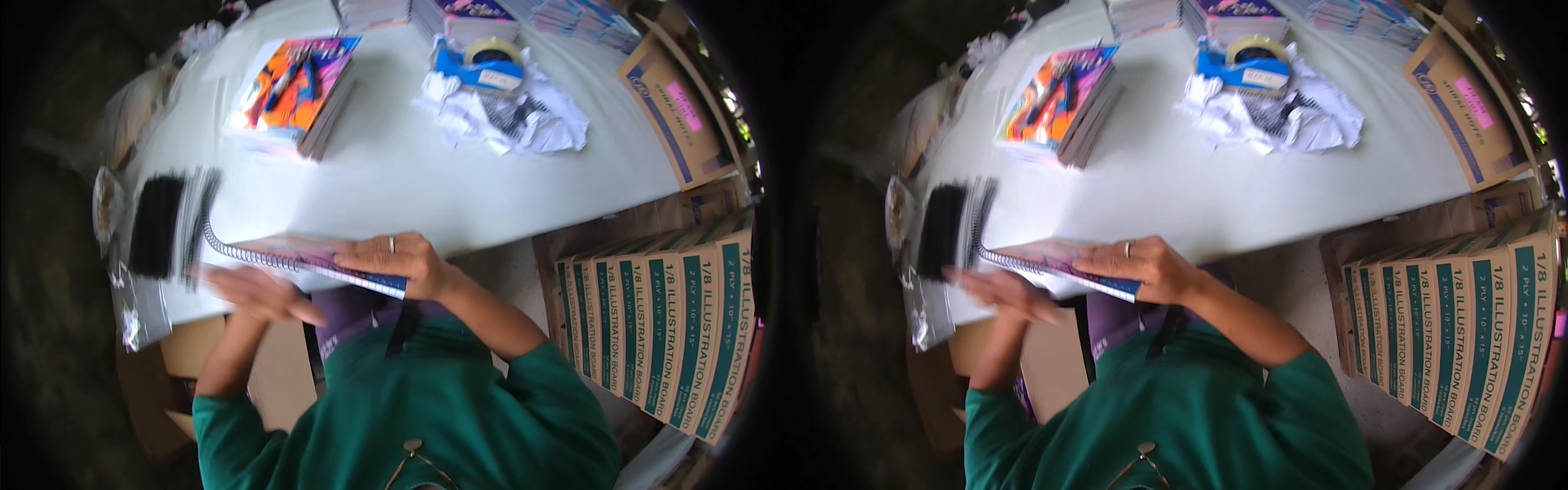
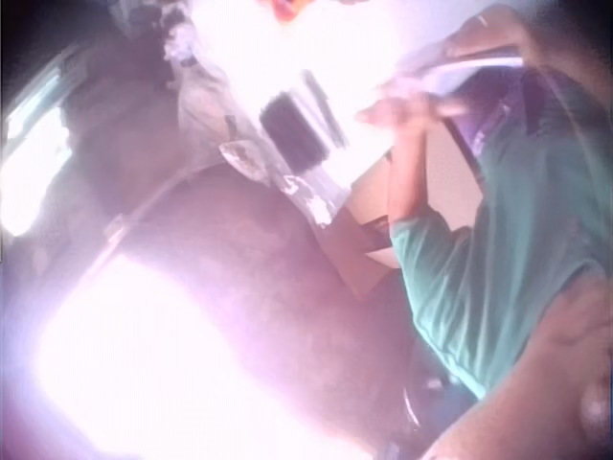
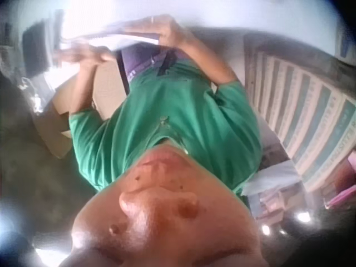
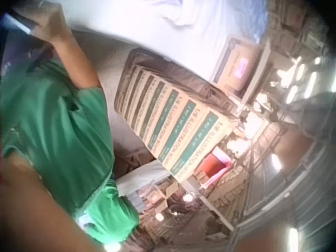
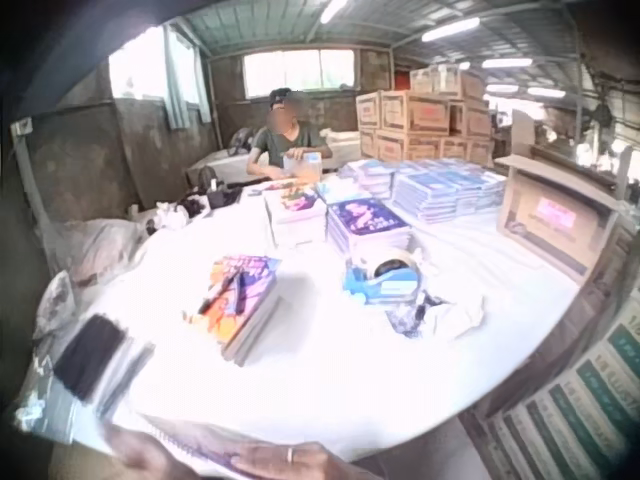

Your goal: The person trims the excess plastic binding coil from the edge of a stack of notebooks using side-cutters, then picks up a new notebook and manually threads a spiral binding through the punched holes along the spine.

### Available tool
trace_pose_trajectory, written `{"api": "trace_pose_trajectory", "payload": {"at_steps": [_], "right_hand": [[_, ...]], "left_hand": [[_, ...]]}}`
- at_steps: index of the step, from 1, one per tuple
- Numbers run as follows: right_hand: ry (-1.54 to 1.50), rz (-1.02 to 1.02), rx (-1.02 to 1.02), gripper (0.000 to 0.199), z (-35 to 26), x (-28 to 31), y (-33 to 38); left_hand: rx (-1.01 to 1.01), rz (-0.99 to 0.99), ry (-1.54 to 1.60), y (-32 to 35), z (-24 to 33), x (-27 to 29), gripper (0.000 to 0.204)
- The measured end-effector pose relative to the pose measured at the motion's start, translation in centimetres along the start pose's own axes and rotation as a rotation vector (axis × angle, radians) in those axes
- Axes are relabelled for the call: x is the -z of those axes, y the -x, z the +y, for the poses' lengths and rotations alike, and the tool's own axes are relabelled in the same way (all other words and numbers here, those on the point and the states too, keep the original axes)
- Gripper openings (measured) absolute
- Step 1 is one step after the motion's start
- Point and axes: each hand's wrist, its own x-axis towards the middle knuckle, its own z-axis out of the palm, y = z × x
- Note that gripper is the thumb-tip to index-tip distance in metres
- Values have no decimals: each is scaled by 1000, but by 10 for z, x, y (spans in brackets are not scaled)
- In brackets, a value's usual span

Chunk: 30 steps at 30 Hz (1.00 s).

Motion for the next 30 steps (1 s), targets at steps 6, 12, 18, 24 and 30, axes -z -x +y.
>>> {"api": "trace_pose_trajectory", "payload": {"at_steps": [6,12,18,24,30], "right_hand": [[11,102,-71,44,-2,-2,-7],[61,60,4,42,-5,-16,-9],[68,96,0,47,4,-14,-7],[39,191,-154,48,-1,-15,-8],[90,116,-69,42,-1,-20,-10]], "left_hand": [[-64,-14,-131,-12,11,-3,102],[10,129,-152,-45,13,-3,99],[-168,227,-108,-61,24,2,87],[-84,-102,221,-46,40,-17,97],[-1,51,-193,-97,31,1,88]]}}
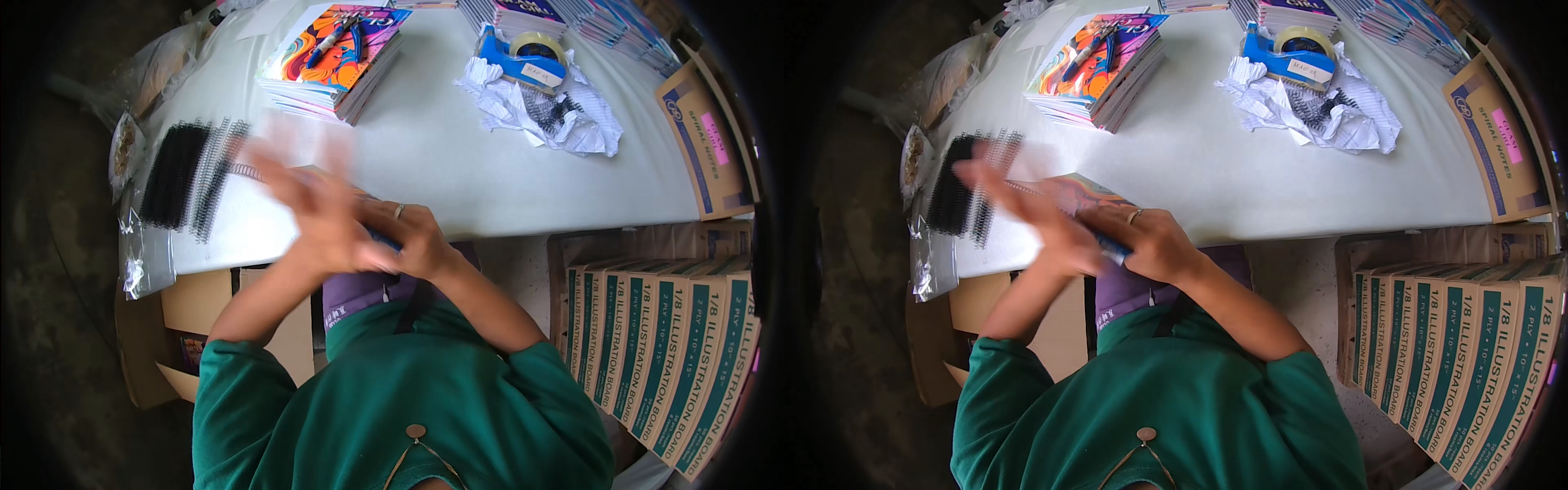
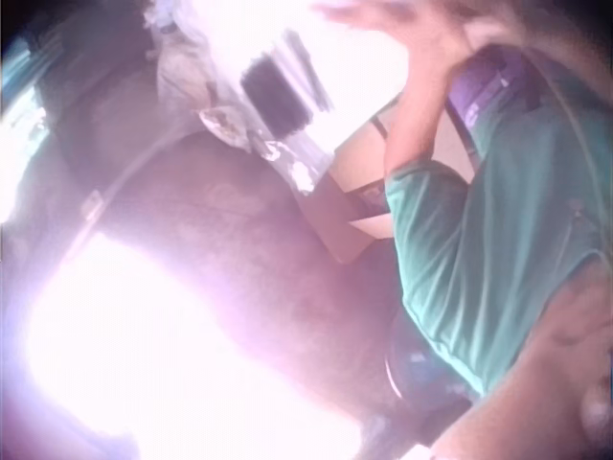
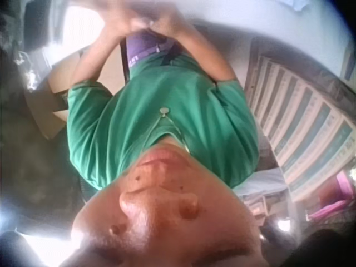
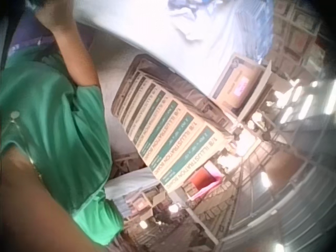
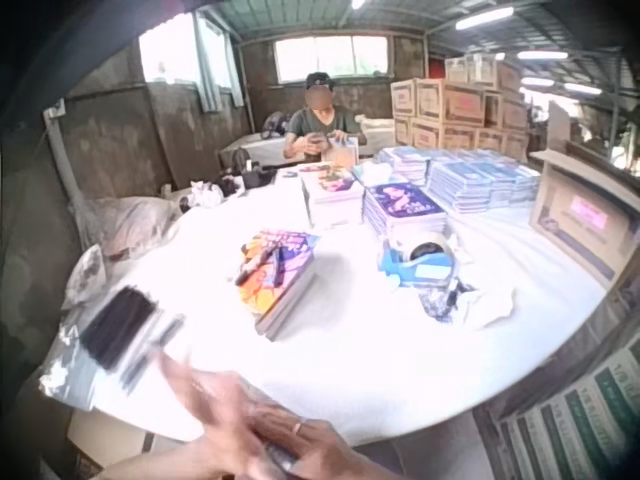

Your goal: The person trims the excess plastic binding coil from the edge of a stack of notebooks using side-cutters, then picks up a new notebook and manually threads a spiral binding through the punched holes along the spine.

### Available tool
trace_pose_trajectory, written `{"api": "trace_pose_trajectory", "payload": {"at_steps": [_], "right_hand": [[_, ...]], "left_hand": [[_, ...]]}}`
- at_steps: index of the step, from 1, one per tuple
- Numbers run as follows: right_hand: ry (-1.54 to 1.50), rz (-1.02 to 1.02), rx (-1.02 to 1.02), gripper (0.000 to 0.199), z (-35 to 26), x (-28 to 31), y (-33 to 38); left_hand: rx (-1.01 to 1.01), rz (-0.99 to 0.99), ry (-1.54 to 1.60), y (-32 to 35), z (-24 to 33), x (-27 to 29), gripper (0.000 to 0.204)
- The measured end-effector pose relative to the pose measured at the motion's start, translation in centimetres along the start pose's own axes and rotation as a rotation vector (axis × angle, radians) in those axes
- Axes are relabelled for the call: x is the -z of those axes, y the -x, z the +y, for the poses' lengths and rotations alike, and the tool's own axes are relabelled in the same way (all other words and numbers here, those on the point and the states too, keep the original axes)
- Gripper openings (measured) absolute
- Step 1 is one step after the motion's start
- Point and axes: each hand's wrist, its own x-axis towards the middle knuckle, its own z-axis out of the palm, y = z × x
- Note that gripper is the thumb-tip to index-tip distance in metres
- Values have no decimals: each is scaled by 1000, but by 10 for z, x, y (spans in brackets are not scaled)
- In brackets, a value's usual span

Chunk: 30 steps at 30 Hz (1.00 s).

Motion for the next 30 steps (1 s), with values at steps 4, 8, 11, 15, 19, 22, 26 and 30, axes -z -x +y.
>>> {"api": "trace_pose_trajectory", "payload": {"at_steps": [4,8,11,15,19,22,26,30], "right_hand": [[-2,74,-31,39,1,15,-3],[-28,66,170,71,-29,8,-13],[309,-182,103,70,-59,49,-40],[268,-364,-550,27,-40,64,-61],[-87,-63,-589,20,-8,61,-55],[-198,-34,-669,16,5,63,-57],[-106,-30,-661,15,5,60,-62],[-41,-5,-586,14,7,54,-60]], "left_hand": [[11,30,451,44,38,-20,95],[394,-83,776,-38,41,41,65],[615,64,798,-49,21,60,32],[1190,83,927,-47,1,25,25],[1293,19,1322,-42,-14,6,28],[1278,29,1518,-37,-22,-7,28],[1346,25,1751,-35,-29,-13,24],[1295,60,1825,-26,-38,-22,17]]}}
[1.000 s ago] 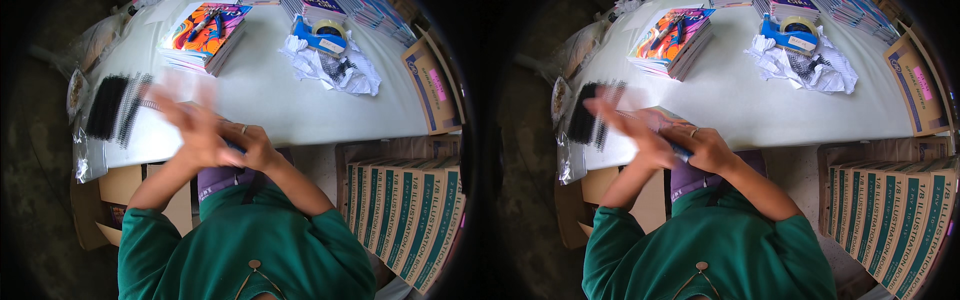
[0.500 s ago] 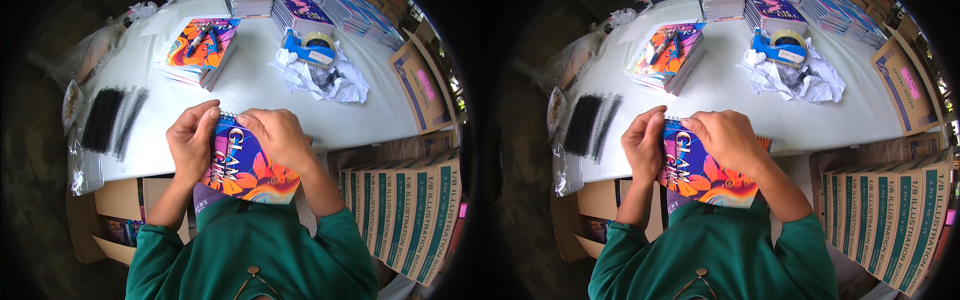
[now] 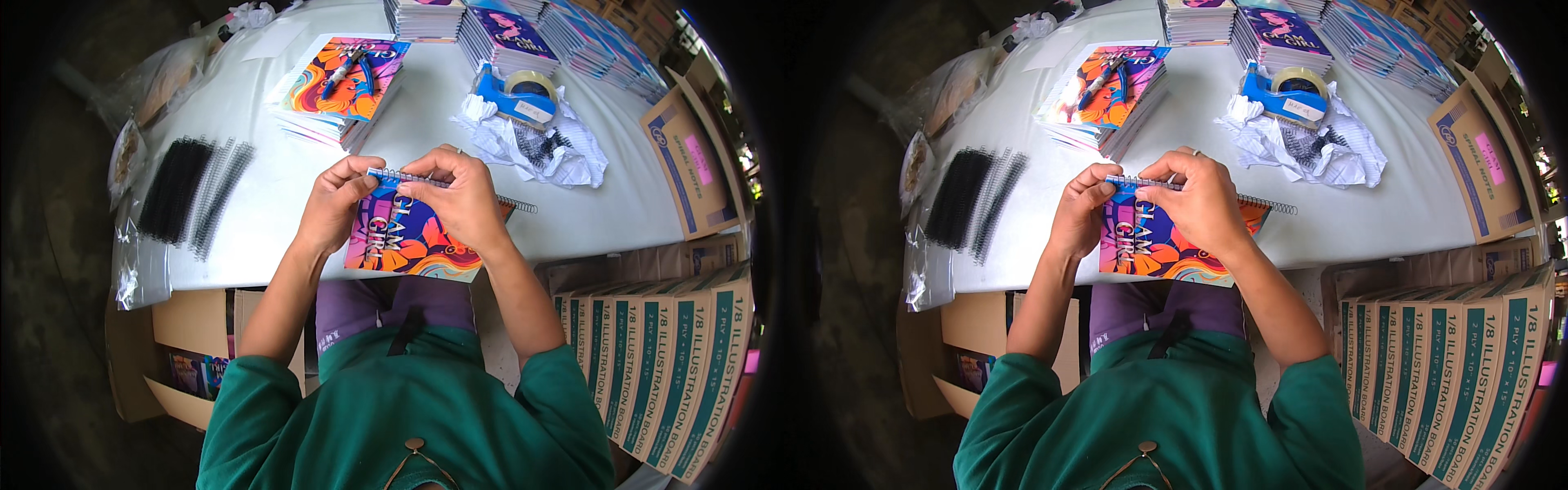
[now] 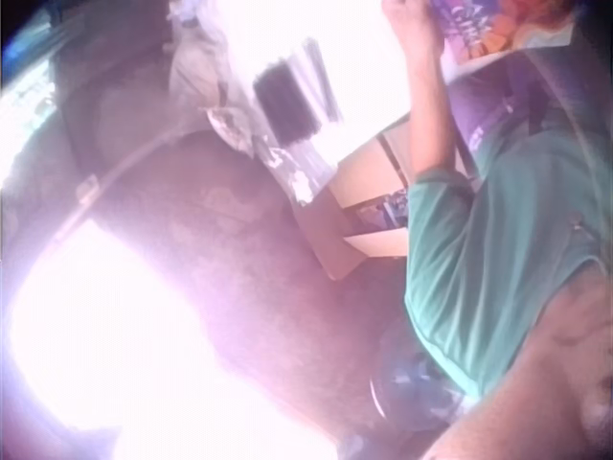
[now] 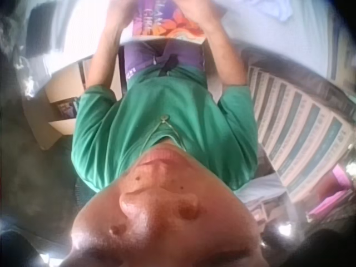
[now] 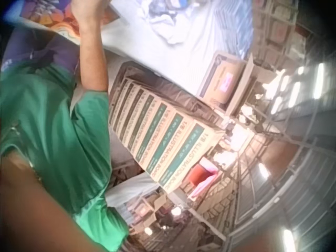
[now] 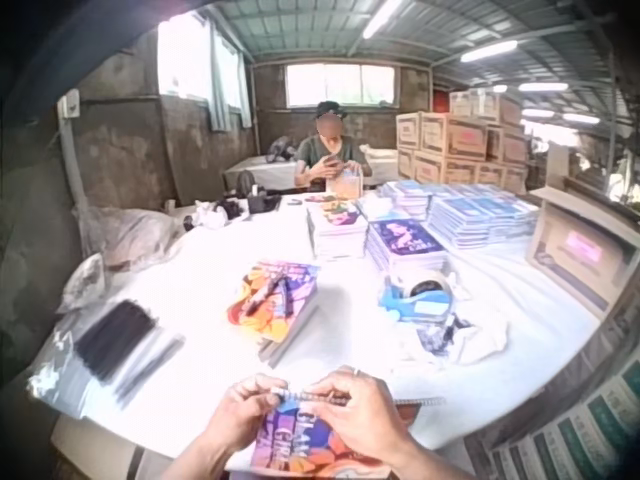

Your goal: The person trims the excess plastic binding coil from the edge of a stack of notebooks using side-cutters, then picks up a new notebook and manually threads a spiral binding through the punched holes along the spine.

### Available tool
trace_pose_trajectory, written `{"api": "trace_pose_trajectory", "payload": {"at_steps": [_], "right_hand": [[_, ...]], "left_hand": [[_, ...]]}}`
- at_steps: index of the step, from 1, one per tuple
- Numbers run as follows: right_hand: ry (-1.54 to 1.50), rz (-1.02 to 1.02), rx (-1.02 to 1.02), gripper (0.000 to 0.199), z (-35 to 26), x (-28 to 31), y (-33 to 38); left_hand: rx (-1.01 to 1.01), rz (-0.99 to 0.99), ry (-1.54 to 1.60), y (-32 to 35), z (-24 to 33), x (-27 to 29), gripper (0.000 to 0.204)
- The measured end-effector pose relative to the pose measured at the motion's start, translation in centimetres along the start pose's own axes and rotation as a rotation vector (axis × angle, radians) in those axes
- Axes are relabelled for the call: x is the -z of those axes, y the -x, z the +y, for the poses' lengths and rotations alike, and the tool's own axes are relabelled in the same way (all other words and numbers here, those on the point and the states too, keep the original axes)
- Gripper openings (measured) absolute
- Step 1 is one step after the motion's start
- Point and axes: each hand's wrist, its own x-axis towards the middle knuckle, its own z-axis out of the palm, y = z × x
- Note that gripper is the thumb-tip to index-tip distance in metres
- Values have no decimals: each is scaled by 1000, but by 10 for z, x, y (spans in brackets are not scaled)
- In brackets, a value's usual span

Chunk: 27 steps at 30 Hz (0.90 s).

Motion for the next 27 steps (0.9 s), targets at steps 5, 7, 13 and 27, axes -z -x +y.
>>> {"api": "trace_pose_trajectory", "payload": {"at_steps": [5,7,13,27], "right_hand": [[204,-27,57,16,-15,-2,-1],[281,-46,51,18,-18,-5,-5],[862,-44,307,57,35,-1,-21],[919,-432,109,87,77,-18,14]], "left_hand": [[-129,-121,-287,-10,6,22,10],[-180,-184,-376,-18,12,27,10],[-680,141,-1550,-46,58,23,46],[-356,-85,-1786,-84,119,53,22]]}}
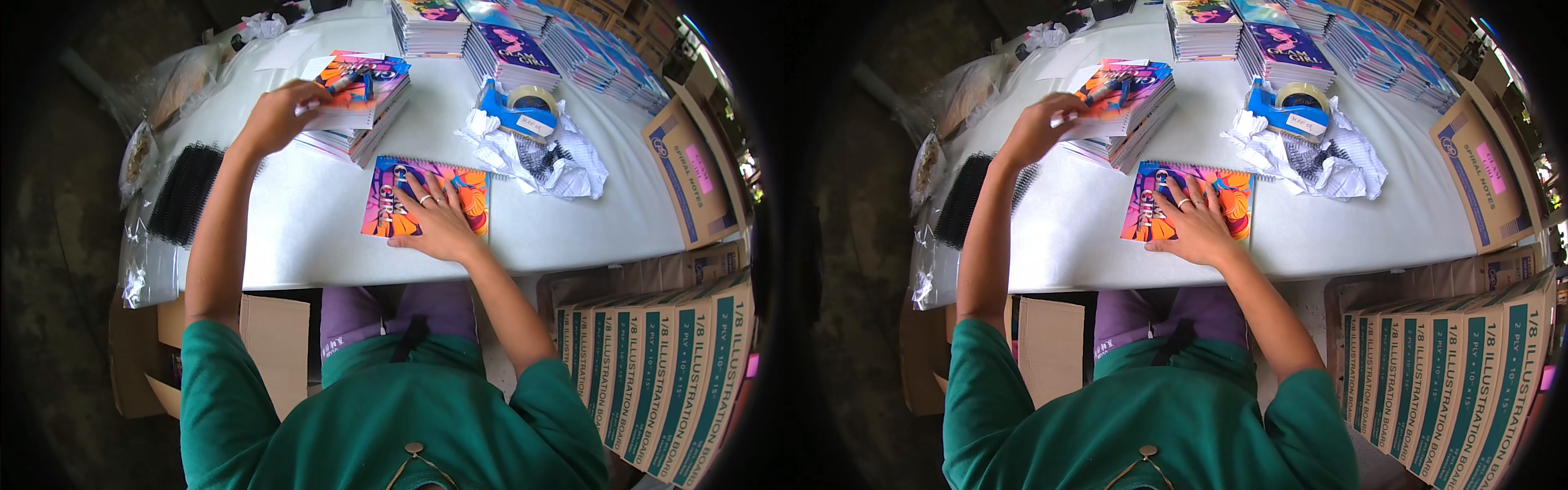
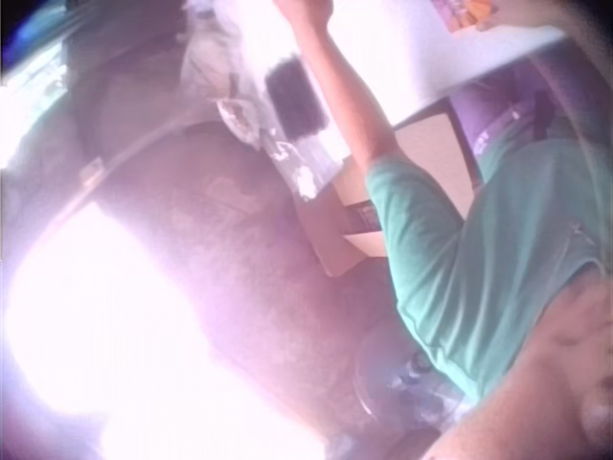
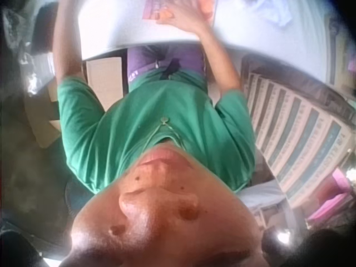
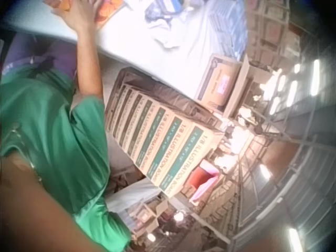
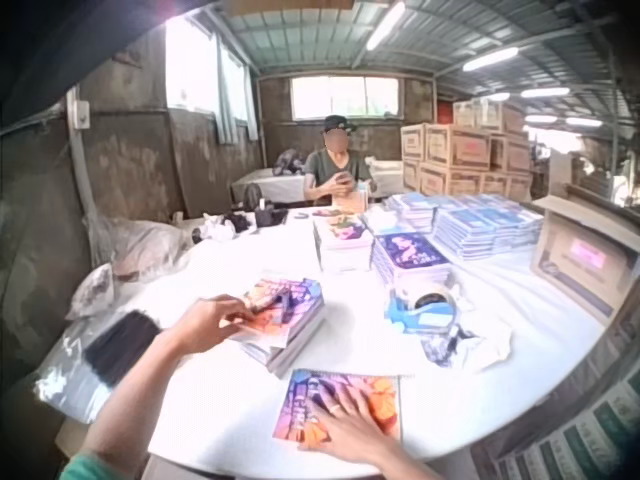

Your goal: The person trims the excess plastic binding coil from the edge of a stack of notebooks using side-cutters, then picks up a new notebook and manually threads a spiral binding through the punched holes along the spine.

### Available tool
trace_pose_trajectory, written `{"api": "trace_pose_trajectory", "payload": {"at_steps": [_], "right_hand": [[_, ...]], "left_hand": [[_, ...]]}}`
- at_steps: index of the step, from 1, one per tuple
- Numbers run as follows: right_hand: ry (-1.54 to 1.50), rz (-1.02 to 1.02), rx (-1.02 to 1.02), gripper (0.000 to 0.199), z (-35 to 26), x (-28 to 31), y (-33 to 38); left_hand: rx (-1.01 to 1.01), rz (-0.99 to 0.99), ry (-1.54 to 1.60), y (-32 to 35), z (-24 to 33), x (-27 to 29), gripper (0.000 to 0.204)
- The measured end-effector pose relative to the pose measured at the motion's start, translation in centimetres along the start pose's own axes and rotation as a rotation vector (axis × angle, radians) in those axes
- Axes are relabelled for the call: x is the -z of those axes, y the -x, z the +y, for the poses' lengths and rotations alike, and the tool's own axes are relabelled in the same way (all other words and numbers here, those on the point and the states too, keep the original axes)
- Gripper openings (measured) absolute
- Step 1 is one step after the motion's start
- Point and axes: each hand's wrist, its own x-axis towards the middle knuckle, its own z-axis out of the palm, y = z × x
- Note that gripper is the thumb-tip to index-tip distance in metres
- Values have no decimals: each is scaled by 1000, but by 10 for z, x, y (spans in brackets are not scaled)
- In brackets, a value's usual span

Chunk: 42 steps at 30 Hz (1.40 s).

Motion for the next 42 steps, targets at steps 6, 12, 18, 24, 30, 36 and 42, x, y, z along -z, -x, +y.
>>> {"api": "trace_pose_trajectory", "payload": {"at_steps": [6,12,18,24,30,36,42], "right_hand": [[22,-6,-9,88,2,-3,-8],[-56,41,7,87,3,-2,-8],[-1092,486,7,85,8,25,-15],[-1235,725,168,49,-23,87,8],[-1230,382,26,27,-29,17,33],[-1372,442,182,36,-26,15,29],[-1220,285,-1,22,-12,12,31]], "left_hand": [[-225,87,-350,14,-2,-28,38],[-3,188,-116,2,-9,6,26],[-3,684,802,9,11,31,35],[18,511,1100,119,54,-18,41],[430,225,1025,180,54,-98,45],[431,222,941,186,50,-112,40],[362,365,-264,150,-28,-76,40]]}}
